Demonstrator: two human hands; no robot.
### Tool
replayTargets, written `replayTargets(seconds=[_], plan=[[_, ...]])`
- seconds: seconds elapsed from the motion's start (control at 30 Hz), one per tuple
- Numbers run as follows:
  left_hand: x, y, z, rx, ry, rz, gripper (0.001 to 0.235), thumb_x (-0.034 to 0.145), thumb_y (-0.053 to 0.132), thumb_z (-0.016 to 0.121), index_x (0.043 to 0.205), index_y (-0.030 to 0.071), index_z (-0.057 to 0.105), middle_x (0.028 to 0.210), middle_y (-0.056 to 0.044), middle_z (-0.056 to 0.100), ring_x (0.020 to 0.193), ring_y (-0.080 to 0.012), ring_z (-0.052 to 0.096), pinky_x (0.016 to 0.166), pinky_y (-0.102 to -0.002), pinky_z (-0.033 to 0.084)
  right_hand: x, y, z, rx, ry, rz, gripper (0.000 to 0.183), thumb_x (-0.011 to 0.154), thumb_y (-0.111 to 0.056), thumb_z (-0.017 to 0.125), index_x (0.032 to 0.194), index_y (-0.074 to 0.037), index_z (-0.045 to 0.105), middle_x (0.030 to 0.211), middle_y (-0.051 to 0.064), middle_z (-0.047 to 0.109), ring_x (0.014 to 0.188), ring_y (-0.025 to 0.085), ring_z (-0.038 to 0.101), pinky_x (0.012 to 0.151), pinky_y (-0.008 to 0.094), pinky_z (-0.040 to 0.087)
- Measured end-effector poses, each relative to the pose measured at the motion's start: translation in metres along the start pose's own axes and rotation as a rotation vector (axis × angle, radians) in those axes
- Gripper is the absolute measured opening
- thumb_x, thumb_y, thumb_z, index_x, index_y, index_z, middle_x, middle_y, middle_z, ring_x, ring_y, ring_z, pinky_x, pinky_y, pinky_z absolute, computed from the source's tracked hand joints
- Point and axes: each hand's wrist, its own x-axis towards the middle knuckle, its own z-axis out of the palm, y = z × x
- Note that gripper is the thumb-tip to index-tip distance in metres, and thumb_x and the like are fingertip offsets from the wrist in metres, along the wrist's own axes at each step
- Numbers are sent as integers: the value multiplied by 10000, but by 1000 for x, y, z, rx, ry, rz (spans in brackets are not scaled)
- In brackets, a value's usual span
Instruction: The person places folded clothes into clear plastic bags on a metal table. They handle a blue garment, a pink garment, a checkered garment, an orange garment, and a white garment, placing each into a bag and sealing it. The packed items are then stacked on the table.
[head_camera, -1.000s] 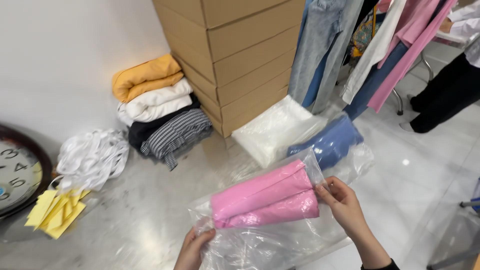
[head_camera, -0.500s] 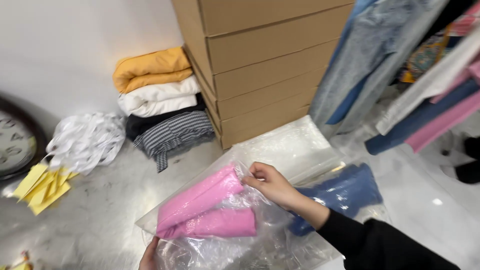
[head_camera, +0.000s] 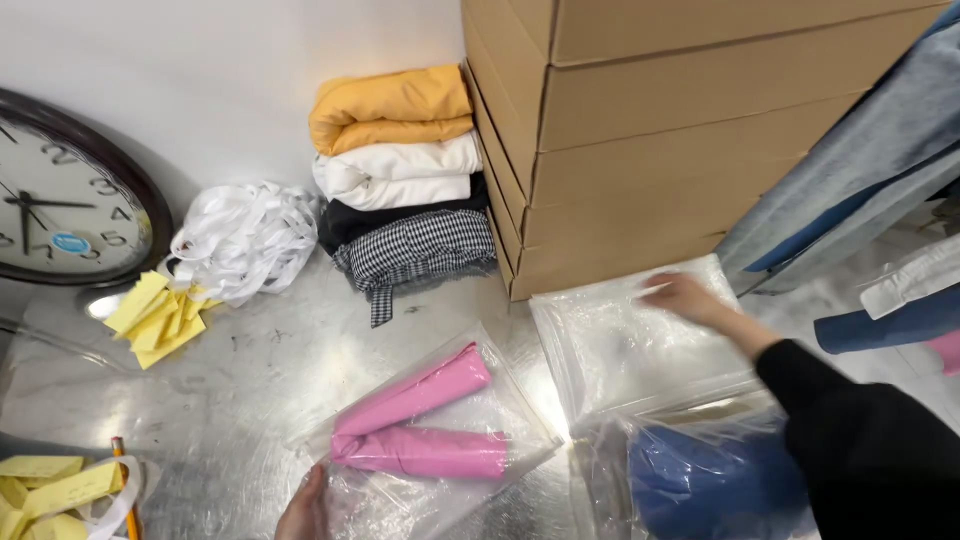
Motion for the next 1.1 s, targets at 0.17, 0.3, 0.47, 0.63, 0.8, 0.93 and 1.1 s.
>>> replayTargets(seconds=[0.17, 0.3, 0.47, 0.63, 0.8, 0.93, 1.1], plan=[[-45, 28, 40, -64, 150, -126, 600, 1109, 371, 284, 1605, 77, 448, 1622, -190, 497, 1502, -391, 428, 1210, -595, 305, -75, 77, -66, 77, 187, 735, 1203, 710, -539, 832, 1646, 5, 307, 1704, 133, 322, 1502, 378, 430, 1080, 559, 507], [23, -14, 0, -149, 176, -84, 528, 1114, 339, 369, 1566, 71, 426, 1514, -179, 528, 1368, -376, 494, 1161, -534, 365, -81, 71, -62, 48, -40, 822, 1172, 717, -534, 868, 1655, -80, 332, 1719, 26, 310, 1545, 314, 386, 1169, 526, 439], [48, -30, -9, -78, 133, -12, 521, 1096, 294, 366, 1547, 42, 436, 1536, -138, 520, 1466, -280, 448, 1258, -434, 283, -62, 72, -65, -239, -83, 891, 1086, 605, -532, 1020, 1424, 53, 613, 1407, 195, 683, 1165, 426, 720, 692, 563, 630], [51, -38, -18, -148, 9, -45, 411, 1143, 367, 392, 1463, 139, 512, 1345, -158, 620, 1144, -363, 585, 899, -553, 452, -58, 72, -73, -188, -205, 1046, 1085, 730, -561, 950, 1555, -36, 481, 1298, 207, 653, 760, 279, 500, 589, 393, 415], [-3, 9, 36, 39, 104, -150, 560, 1126, 356, 223, 1618, 150, 393, 1677, -119, 442, 1514, -364, 407, 1214, -604, 321, -73, 76, -73, -63, -8, 1052, 906, 691, -508, 981, 1424, -89, 652, 1517, 78, 572, 1327, 309, 595, 841, 454, 576], [57, -43, -27, -88, -3, -73, 438, 1141, 429, 410, 1424, 133, 567, 1192, -149, 637, 1009, -330, 599, 893, -508, 491, -70, 95, -74, -90, -48, 949, 881, 670, -568, 987, 1163, -31, 492, 1042, 127, 464, 918, 309, 473, 782, 438, 411], [72, -56, -41, -124, -44, -49, 342, 1128, 484, 485, 1267, 203, 622, 933, -77, 646, 755, -249, 610, 705, -430, 528, -85, 57, -74, 10, -39, 933, 1178, 760, -573, 872, 1641, -10, 330, 1694, 182, 360, 1545, 399, 393, 1213, 495, 410]])
